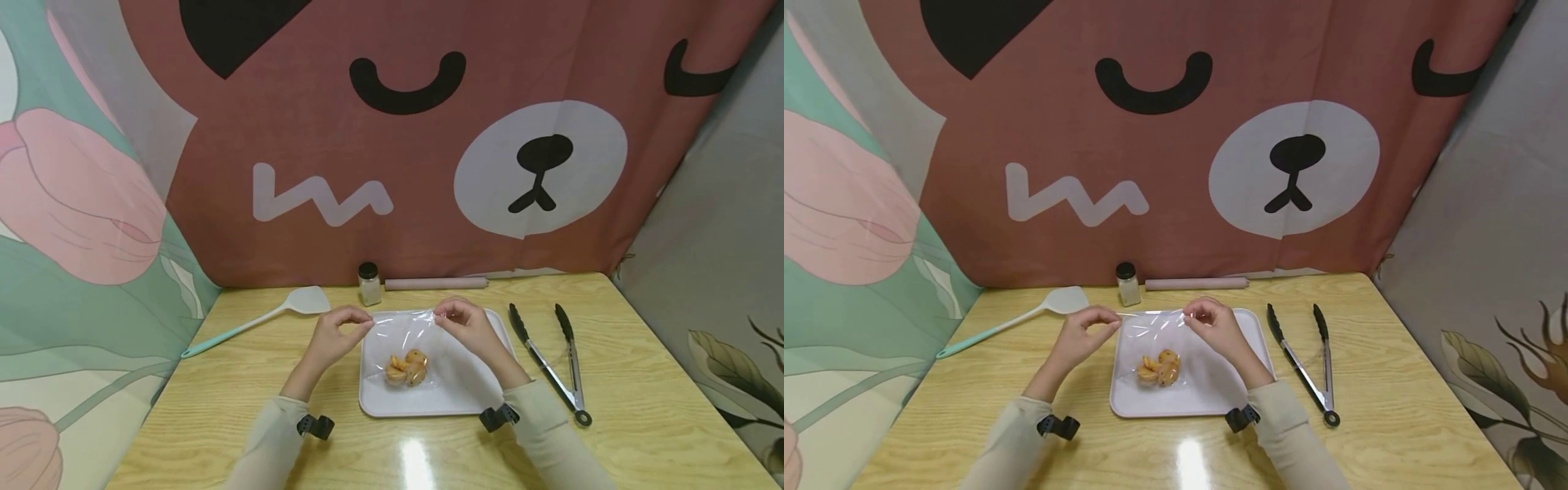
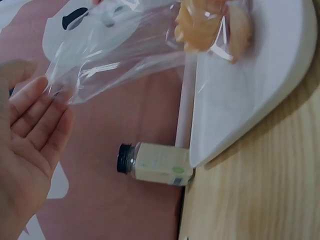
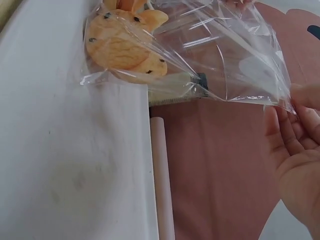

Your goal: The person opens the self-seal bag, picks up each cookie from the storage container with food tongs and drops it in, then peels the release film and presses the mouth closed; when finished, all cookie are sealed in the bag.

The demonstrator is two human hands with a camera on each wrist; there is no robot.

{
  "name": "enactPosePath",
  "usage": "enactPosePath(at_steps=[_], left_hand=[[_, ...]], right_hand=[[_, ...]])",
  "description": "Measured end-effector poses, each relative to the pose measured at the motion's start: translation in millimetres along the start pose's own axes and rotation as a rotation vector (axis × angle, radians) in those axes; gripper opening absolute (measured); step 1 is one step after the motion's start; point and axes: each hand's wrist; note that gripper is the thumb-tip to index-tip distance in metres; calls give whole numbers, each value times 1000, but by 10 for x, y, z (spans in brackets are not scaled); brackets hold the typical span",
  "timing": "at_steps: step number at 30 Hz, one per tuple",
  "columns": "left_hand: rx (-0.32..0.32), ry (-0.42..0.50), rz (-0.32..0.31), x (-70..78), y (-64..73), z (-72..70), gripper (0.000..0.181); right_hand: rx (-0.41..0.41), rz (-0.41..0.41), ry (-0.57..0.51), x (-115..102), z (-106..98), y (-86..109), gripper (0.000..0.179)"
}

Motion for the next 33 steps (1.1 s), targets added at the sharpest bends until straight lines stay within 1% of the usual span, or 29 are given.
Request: enactPosePath(at_steps=[3, 6, 9, 12, 15, 17, 19, 22, 25, 28, 31, 33], left_hand=[[52, 8, -29, 10, 4, 64, 8], [65, 81, -93, 1, 15, 118, 10], [48, 206, -179, -36, 33, 165, 20], [36, 313, -270, -122, 63, 224, 32], [20, 385, -351, -208, 100, 273, 30], [-10, 416, -393, -248, 127, 296, 25], [-45, 433, -412, -270, 147, 309, 22], [-88, 435, -404, -286, 168, 319, 24], [-104, 429, -410, -294, 177, 318, 27], [-118, 416, -446, -281, 177, 295, 28], [-148, 376, -479, -233, 166, 249, 26], [-173, 342, -480, -187, 154, 213, 24]], right_hand=[[19, 5, 19, 15, 15, 3, 9], [27, 2, 9, 61, 11, 1, 13], [43, -3, -11, 171, -19, -14, 18], [65, 2, -39, 288, -55, -31, 24], [73, 40, -85, 339, -79, -24, 25], [69, 85, -113, 352, -87, -12, 24], [65, 135, -140, 356, -92, 3, 22], [49, 179, -177, 362, -91, 18, 22], [25, 172, -196, 369, -91, 27, 24], [34, 140, -162, 371, -89, 29, 24], [89, 119, -112, 342, -85, 43, 21], [128, 106, -93, 283, -79, 66, 19]])
Point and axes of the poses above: each hand's wrist, its own y-axis away from the middle knuckle, its own z-axis out of the palm, x = y × z, and after that the axes turned 14 degrees about -y, right-handed
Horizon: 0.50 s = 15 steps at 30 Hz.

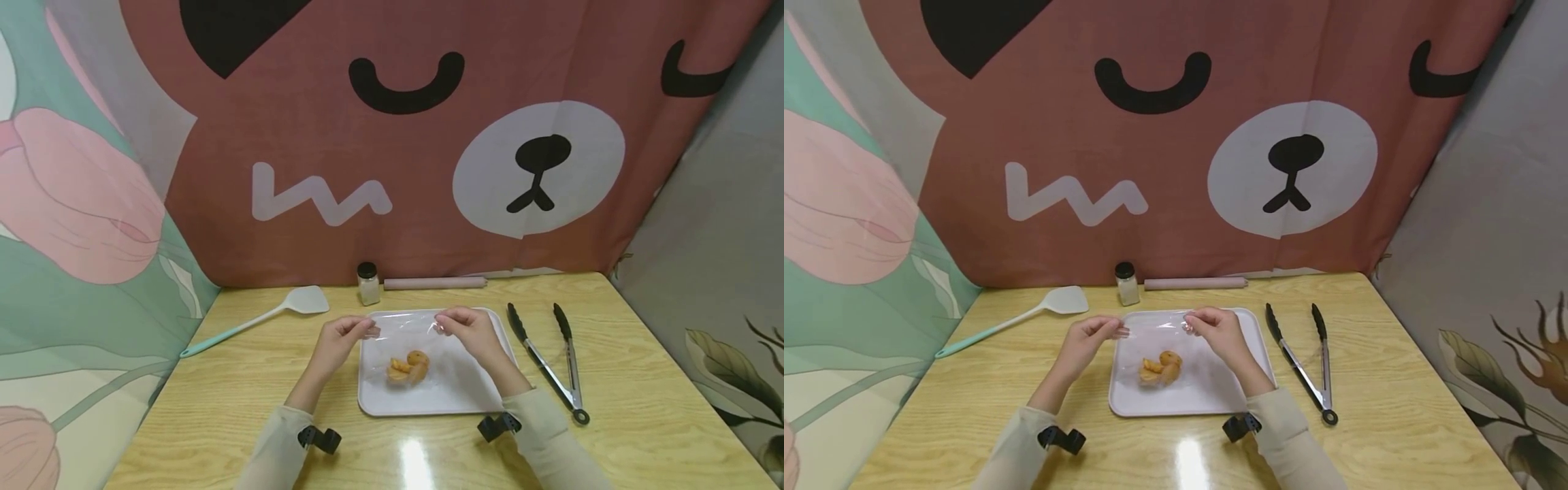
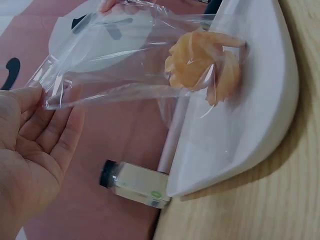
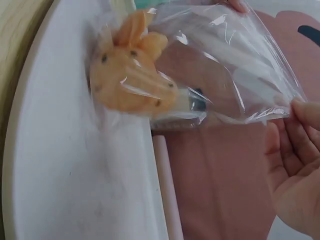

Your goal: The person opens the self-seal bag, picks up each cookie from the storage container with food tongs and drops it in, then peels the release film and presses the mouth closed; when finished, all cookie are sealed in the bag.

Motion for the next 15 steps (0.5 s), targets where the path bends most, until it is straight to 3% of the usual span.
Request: enactPosePath(at_steps=[6, 13, 15], left_hand=[[-18, -108, 59, 127, 27, -50, 20], [-28, -111, 156, 192, 72, -165, 26], [-43, -118, 172, 274, 118, -205, 25]], right_hand=[[27, -84, 45, -330, 70, 129, 13], [-12, -150, 24, -519, 137, 169, 11], [-34, -179, 13, -536, 147, 170, 9]])
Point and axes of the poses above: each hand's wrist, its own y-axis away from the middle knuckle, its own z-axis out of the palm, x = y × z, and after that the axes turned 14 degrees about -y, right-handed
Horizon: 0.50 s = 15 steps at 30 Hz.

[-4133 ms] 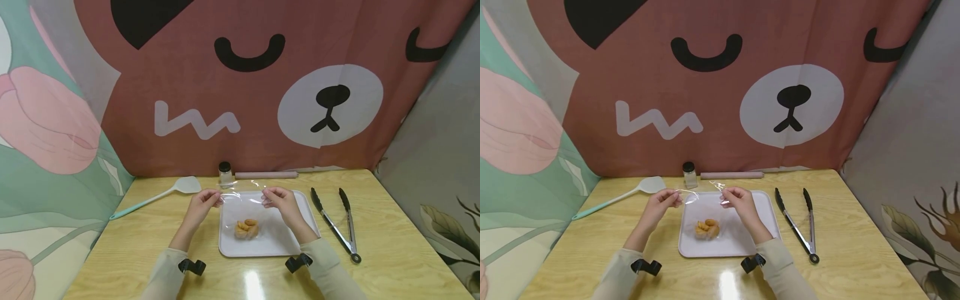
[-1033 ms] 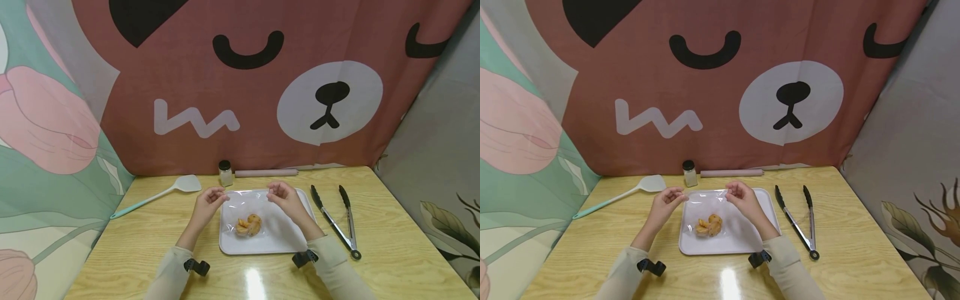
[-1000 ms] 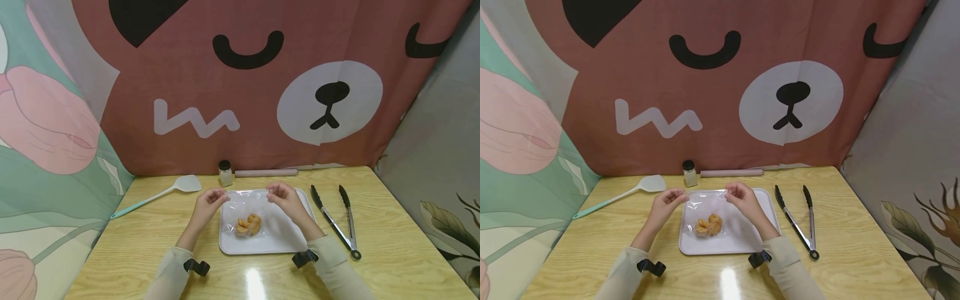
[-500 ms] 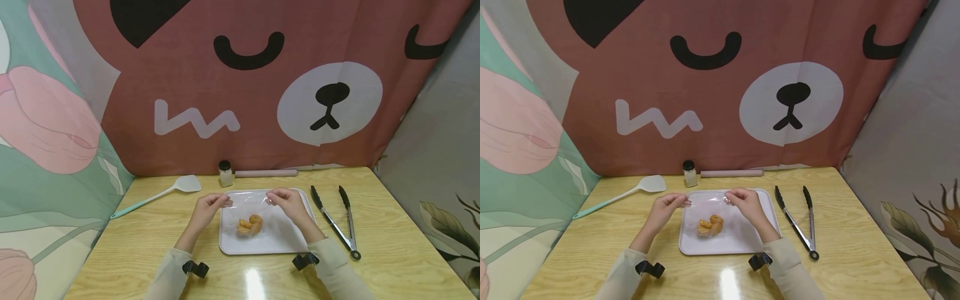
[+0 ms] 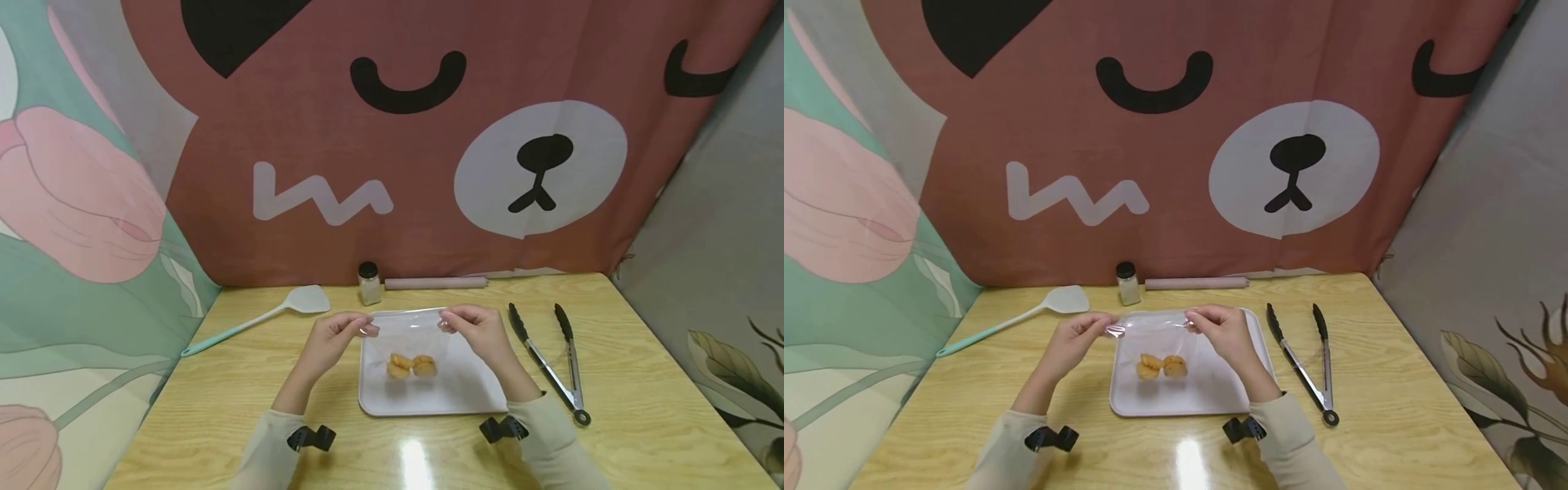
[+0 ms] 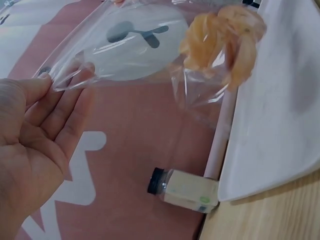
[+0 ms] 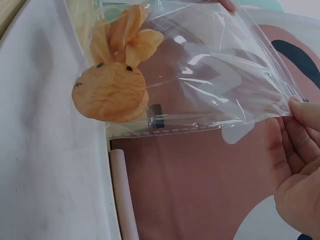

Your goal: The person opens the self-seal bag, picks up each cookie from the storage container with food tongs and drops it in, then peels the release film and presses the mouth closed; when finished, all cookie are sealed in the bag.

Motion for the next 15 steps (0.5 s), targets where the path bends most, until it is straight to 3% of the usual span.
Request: enactPosePath(at_steps=[5, 8, 11, 15], left_hand=[[-42, -8, 45, 61, 87, -90, 21], [-49, -10, 92, -60, 113, -104, 22], [-55, -9, 136, -86, 158, -149, 22], [-59, -13, 129, -103, 245, -262, 23]], right_hand=[[-55, -36, 3, -26, 19, 17, 8], [-82, -65, -20, 51, 10, 9, 7], [-107, -82, -44, 156, 11, -5, 7], [-152, -52, -41, 185, 88, -6, 9]])
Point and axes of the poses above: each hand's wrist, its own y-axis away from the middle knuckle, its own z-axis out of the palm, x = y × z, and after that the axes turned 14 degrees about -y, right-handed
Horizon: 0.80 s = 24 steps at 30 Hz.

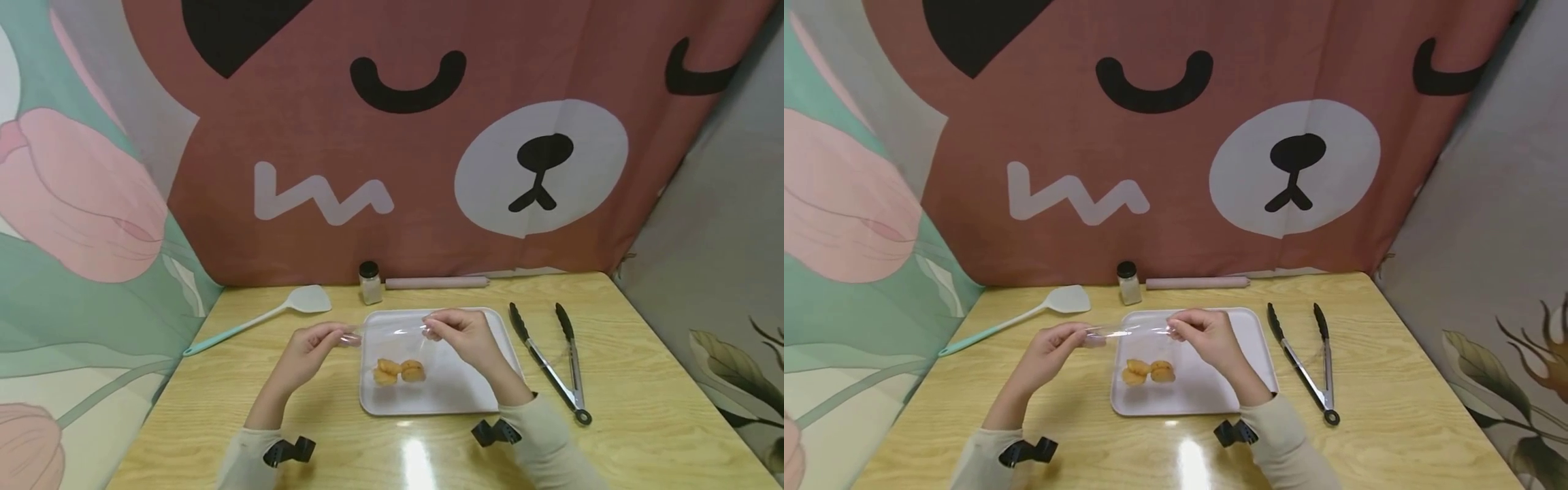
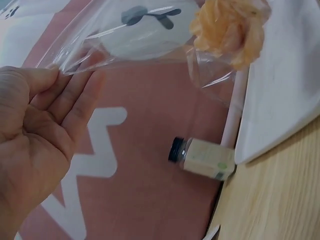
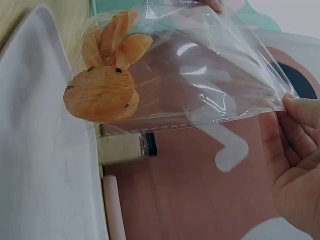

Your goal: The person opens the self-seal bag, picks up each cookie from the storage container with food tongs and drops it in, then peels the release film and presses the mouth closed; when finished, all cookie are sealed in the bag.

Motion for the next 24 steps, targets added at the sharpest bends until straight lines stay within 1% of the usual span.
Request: enactPosePath(at_steps=[5, 7, 11, 14, 16, 18, 19, 22, 24], left_hand=[[-26, 6, -44, 13, 176, -202, 22], [-50, 14, -62, 39, 268, -302, 22], [-112, 22, -75, 109, 472, -539, 22], [-158, 45, -73, 142, 624, -731, 23], [-190, 68, -84, 129, 695, -845, 24], [-233, 106, -108, 62, 732, -936, 25], [-255, 124, -130, 6, 736, -971, 26], [-291, 154, -247, -228, 714, -1029, 31], [-278, 166, -345, -419, 663, -1027, 36]], right_hand=[[-88, 37, -24, 16, 153, -9, 12], [-132, 42, -48, 18, 237, -4, 13], [-218, 69, -117, -10, 446, 4, 14], [-276, 132, -174, -34, 616, -1, 16], [-306, 197, -186, -39, 726, -22, 17], [-320, 268, -172, 2, 823, -66, 17], [-323, 309, -162, 47, 864, -99, 17], [-319, 418, -128, 277, 955, -228, 18], [-301, 468, -98, 467, 996, -337, 18]])
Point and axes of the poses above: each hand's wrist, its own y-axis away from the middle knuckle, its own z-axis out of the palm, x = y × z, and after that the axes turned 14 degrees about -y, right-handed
